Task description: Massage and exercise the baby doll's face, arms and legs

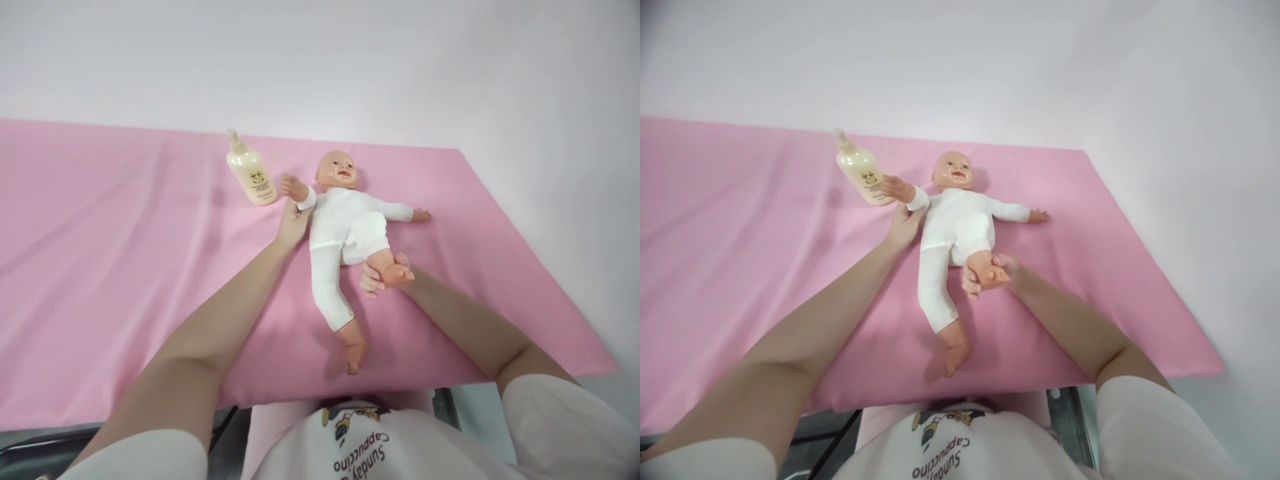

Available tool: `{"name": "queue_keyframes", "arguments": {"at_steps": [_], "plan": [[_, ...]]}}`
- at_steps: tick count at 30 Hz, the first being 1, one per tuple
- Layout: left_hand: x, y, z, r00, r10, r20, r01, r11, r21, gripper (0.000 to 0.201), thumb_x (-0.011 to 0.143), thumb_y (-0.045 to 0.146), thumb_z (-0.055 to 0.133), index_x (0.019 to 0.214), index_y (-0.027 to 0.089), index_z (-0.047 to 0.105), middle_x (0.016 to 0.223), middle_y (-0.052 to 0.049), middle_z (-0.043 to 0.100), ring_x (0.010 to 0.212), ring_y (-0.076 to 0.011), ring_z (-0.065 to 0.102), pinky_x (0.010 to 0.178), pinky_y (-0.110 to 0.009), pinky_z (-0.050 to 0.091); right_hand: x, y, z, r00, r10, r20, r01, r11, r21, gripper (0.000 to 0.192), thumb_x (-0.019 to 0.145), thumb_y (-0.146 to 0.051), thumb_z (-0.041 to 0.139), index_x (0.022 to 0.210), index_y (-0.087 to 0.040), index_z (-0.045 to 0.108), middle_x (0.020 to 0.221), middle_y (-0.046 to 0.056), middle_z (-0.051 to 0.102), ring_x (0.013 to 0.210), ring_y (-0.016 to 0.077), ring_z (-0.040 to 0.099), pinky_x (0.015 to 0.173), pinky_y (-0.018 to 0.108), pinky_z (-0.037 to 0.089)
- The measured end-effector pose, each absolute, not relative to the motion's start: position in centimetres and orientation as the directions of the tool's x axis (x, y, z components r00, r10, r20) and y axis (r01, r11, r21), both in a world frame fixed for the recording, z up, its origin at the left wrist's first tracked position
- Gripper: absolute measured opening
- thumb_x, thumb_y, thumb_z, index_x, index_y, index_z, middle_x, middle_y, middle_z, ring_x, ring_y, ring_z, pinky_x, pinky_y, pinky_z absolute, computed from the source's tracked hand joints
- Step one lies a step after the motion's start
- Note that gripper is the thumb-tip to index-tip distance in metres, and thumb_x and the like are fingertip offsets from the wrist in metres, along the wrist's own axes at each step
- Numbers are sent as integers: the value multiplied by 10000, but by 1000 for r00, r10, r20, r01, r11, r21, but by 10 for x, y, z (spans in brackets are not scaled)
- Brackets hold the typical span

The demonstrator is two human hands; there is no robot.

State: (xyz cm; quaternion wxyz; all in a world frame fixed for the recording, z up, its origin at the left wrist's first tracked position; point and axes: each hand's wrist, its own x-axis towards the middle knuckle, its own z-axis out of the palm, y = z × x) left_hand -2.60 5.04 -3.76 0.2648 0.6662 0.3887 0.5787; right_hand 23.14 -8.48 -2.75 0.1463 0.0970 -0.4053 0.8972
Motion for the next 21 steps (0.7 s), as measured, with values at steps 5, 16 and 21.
{"name": "queue_keyframes", "arguments": {"at_steps": [5,16,21], "plan": [[-26,42,-27,304,639,707,349,-765,541,344,1012,399,582,1289,238,708,1341,-127,689,1299,-283,629,1182,-492,475,232,-89,-1,-862,481,162,-481,-673,-562,447,892,-611,675,824,-226,458,674,-29,547,625,144,507,737,334,585],[-28,37,-21,410,603,684,452,-786,422,436,969,137,528,1341,269,714,1391,-100,658,1322,-270,605,1191,-485,464,227,-92,17,-742,651,-162,-527,-715,-460,595,1066,-586,131,801,-206,504,605,-8,455,546,153,468,564,292,553],[-28,38,-22,412,606,680,445,-785,430,442,955,131,542,1339,265,716,1393,-99,659,1324,-269,604,1194,-480,459,227,-92,17,-742,651,-157,-526,-712,-465,602,1066,-586,127,801,-203,508,610,-3,462,553,152,470,574,289,554]]}}
